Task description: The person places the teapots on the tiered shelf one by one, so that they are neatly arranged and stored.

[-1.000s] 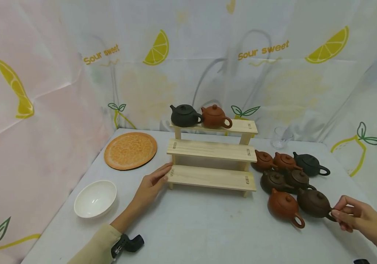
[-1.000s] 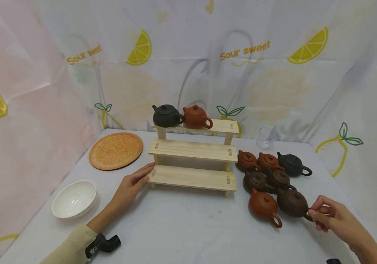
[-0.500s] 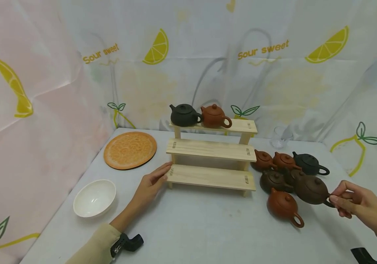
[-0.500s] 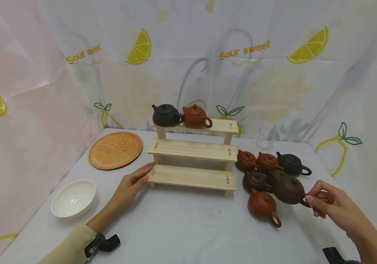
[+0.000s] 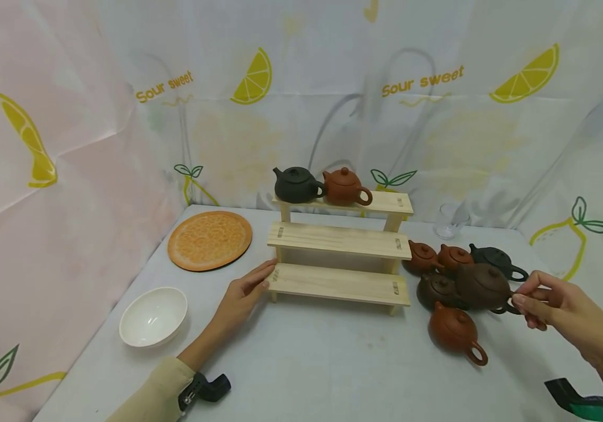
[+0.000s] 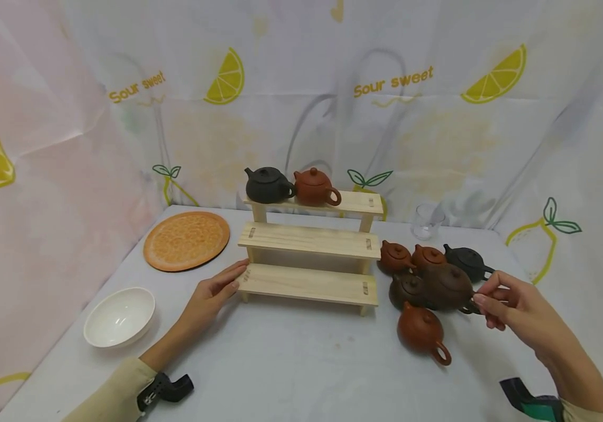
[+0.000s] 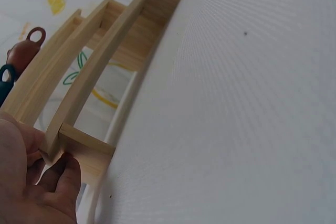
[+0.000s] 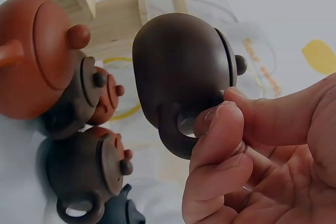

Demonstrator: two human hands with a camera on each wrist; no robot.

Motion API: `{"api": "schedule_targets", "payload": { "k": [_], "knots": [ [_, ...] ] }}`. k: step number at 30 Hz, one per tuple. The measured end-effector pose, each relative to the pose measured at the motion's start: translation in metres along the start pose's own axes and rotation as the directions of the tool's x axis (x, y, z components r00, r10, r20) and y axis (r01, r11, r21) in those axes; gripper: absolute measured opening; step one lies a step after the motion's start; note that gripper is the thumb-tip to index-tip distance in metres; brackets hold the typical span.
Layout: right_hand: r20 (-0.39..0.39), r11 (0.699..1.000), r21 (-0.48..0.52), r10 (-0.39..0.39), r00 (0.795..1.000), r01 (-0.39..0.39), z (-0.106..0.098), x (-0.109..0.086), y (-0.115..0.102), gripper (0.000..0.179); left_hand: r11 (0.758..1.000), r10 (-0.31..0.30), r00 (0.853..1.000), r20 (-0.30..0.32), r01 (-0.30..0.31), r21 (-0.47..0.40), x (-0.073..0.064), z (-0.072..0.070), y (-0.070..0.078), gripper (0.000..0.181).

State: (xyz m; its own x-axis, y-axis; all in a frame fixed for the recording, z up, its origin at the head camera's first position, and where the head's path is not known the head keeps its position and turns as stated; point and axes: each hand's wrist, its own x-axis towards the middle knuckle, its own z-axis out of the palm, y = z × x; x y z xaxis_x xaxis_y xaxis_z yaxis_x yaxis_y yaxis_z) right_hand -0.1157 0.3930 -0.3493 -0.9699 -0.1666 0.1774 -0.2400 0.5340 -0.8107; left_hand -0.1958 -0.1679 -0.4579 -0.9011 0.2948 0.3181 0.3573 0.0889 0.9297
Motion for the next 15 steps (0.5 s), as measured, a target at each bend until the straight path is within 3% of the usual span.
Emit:
{"api": "schedule_targets", "payload": {
  "k": [15],
  "knots": [
    [0.061,0.989,0.087,-0.126,0.990,0.120,0.010,0.032,-0.028,0.020,1.000,-0.012,1.000,-0.002,0.012,0.004,-0.001,-0.001,0.002,0.040]
  ]
}}
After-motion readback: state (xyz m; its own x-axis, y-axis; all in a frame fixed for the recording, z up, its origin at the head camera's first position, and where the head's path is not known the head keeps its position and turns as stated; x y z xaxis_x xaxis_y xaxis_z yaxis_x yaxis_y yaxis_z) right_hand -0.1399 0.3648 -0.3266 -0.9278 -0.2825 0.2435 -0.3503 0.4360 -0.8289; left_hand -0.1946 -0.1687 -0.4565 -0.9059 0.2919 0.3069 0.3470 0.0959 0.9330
